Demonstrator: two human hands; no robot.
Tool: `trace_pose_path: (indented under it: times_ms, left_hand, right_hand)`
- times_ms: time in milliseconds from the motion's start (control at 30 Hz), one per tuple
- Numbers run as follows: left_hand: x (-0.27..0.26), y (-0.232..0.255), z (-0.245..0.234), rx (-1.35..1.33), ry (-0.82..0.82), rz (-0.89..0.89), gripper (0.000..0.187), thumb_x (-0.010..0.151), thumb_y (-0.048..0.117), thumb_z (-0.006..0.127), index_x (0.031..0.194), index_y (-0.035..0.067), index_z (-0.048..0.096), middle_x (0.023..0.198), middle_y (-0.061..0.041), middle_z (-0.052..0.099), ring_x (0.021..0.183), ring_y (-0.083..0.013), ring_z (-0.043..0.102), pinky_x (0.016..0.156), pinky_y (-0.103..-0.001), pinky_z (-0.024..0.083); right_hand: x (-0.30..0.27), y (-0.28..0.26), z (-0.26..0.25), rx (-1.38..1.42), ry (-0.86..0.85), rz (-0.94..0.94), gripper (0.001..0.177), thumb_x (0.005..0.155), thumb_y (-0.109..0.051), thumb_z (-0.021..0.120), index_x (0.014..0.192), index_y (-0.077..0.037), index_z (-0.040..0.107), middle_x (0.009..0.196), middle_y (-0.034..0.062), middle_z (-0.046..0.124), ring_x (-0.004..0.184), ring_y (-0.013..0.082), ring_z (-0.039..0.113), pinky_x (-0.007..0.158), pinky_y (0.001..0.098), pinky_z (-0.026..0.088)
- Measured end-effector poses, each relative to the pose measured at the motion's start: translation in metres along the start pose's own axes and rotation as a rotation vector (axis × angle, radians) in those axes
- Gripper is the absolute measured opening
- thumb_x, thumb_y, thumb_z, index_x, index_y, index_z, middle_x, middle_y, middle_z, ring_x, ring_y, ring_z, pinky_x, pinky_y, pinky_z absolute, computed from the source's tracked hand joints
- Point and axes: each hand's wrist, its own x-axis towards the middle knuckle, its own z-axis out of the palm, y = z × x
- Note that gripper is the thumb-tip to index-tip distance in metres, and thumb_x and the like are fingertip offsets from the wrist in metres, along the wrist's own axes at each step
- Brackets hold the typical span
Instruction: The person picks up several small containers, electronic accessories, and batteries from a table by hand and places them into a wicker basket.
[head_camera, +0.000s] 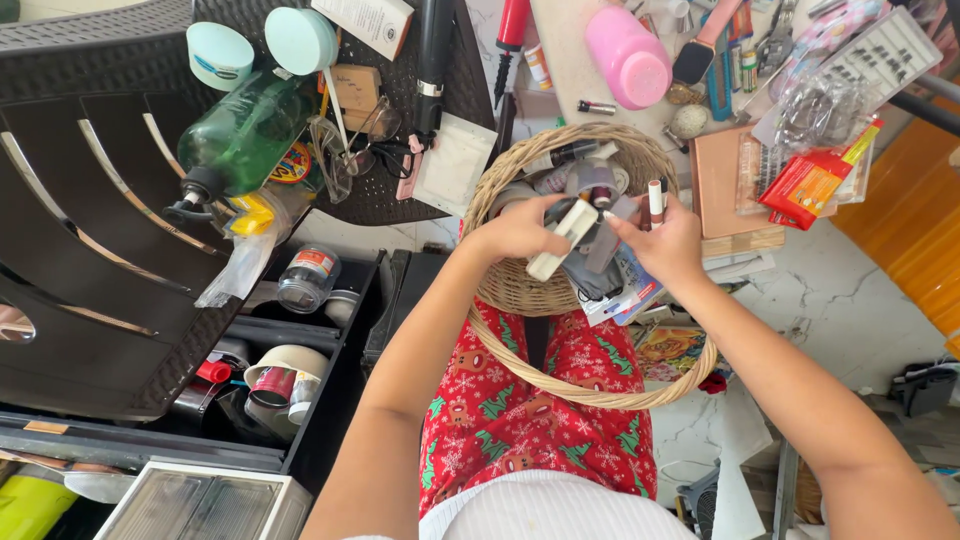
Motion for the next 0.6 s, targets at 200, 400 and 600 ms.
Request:
trace_pose_path:
  times_ms: [200,400,600]
  left_hand:
    - [0.019,0.001,-0.004,0.081,0.127,0.055,0.091,0.066,0.021,0.080,0.149,0.007,0.046,0.121,-0.016,0.069,0.109,-0.0244,0.069,0.094,-0.031,0.053]
    - [0.025,0.009,0.004,-0.204,-0.036,-0.118,0.106,0.064,0.015,0.072,0.161,0.015,0.030,0.111,-0.015,0.068,0.094,-0.0209,0.066,0.082,-0.031,0.054]
    - [0.001,0.010,-0.010,-0.296,-0.157,0.102,0.096,0.071,0.013,0.072,0.161,0.011,0.038,0.121,-0.004,0.065,0.105,-0.0151,0.063,0.094,-0.030,0.052]
  right_hand:
    - [0.002,-0.010,0.003,-0.168,0.208,-0.043,0.049,0.085,-0.037,0.090,0.102,0.001,0.065,0.078,0.0025,0.067,0.069,0.0098,0.063,0.065,0.0290,0.052]
    - [0.028,-0.023,-0.011,-0.364,0.120,-0.059,0.065,0.078,-0.051,0.093,0.102,0.002,0.062,0.077,0.0079,0.063,0.066,0.0188,0.061,0.060,0.0354,0.051]
    - [0.025,-0.026,-0.025,-0.445,-0.027,0.080,0.068,0.073,-0.051,0.094,0.096,0.004,0.062,0.076,0.0095,0.064,0.066,0.0198,0.062,0.061,0.0370,0.051]
